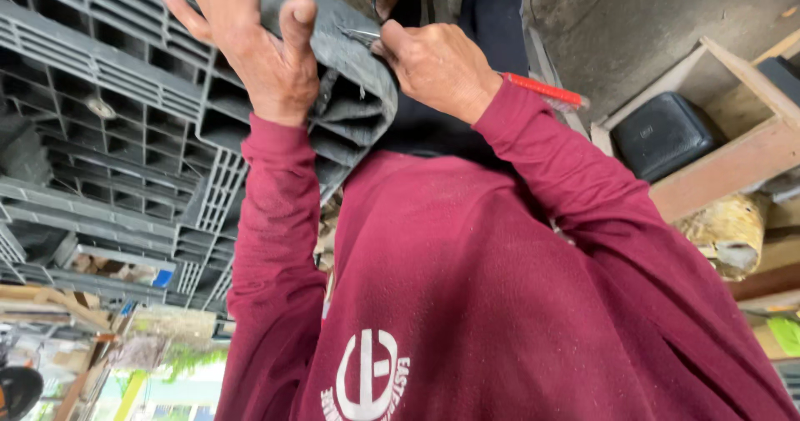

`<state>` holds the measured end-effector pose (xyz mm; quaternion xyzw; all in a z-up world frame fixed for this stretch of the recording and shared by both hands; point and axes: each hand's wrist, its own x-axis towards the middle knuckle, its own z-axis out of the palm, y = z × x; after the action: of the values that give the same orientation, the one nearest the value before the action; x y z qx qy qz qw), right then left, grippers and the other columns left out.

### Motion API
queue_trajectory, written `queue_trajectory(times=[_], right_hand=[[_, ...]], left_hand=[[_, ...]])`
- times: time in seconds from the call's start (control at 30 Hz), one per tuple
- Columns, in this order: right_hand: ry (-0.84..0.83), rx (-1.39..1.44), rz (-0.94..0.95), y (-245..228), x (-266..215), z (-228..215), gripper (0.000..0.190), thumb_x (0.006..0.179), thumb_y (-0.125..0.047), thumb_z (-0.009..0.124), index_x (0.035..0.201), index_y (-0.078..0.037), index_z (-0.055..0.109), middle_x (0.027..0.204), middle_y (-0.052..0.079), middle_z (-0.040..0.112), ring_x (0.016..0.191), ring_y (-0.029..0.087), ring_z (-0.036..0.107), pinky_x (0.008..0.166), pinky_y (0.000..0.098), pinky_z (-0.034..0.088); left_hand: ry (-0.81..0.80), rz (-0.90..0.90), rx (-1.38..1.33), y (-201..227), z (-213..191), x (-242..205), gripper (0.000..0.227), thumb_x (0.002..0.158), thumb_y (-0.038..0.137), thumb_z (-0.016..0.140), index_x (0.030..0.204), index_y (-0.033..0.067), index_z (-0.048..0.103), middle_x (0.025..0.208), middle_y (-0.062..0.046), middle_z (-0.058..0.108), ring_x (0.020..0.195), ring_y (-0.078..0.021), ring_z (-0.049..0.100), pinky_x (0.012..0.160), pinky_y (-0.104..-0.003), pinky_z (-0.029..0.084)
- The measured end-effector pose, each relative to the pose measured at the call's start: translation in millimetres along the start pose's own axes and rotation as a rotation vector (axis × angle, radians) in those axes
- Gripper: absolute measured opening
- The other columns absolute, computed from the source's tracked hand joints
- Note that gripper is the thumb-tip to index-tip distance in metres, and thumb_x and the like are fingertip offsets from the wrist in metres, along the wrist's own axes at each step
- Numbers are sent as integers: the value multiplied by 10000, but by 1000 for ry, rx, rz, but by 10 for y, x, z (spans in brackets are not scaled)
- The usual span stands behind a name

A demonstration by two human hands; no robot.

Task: The person uses an angle grinder to smooth the edges of a large grey plastic crate. They then switch to a metal file to manually deburr and refine the cut edges of the crate.

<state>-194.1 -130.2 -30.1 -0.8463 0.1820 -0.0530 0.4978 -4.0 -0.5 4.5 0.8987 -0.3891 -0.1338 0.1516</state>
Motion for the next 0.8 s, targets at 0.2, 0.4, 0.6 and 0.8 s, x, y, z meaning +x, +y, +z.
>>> queue_trajectory(times=[0.2, 0.4, 0.6, 0.8], right_hand=[[39, 67, -10, -168, -173, -308, 218, 1061, -152, 677, 920, -24, 570, 717, 174, 631, 643, 375, 649, 547, 464, 489], [-55, -91, 46, 49, 24, -99, 231, 1055, -180, 701, 909, -35, 595, 651, 164, 626, 591, 381, 635, 511, 473, 485], [-66, 14, -47, -209, -306, -437, 250, 1067, -189, 687, 887, -43, 591, 715, 160, 664, 599, 365, 646, 516, 466, 492], [-73, -130, 41, 37, -77, -199, 143, 1016, -136, 685, 919, -58, 616, 658, 125, 640, 581, 347, 646, 485, 445, 483]], left_hand=[[10, 4, -32, 19, -6, 61, 937, 973, 800, 274, 1554, 103, 508, 1640, -111, 451, 1560, -314, 287, 1301, -554, -50], [-1, 13, 14, -29, 22, 54, 928, 965, 794, 293, 1554, 112, 516, 1654, -133, 428, 1594, -352, 243, 1291, -555, -70], [10, 7, 6, 5, 39, 61, 918, 985, 784, 290, 1562, 108, 518, 1672, -153, 398, 1574, -347, 197, 1302, -550, -68], [-1, -23, -29, 50, -31, 73, 938, 949, 798, 280, 1511, 89, 528, 1591, -110, 471, 1562, -318, 294, 1318, -584, -29]])
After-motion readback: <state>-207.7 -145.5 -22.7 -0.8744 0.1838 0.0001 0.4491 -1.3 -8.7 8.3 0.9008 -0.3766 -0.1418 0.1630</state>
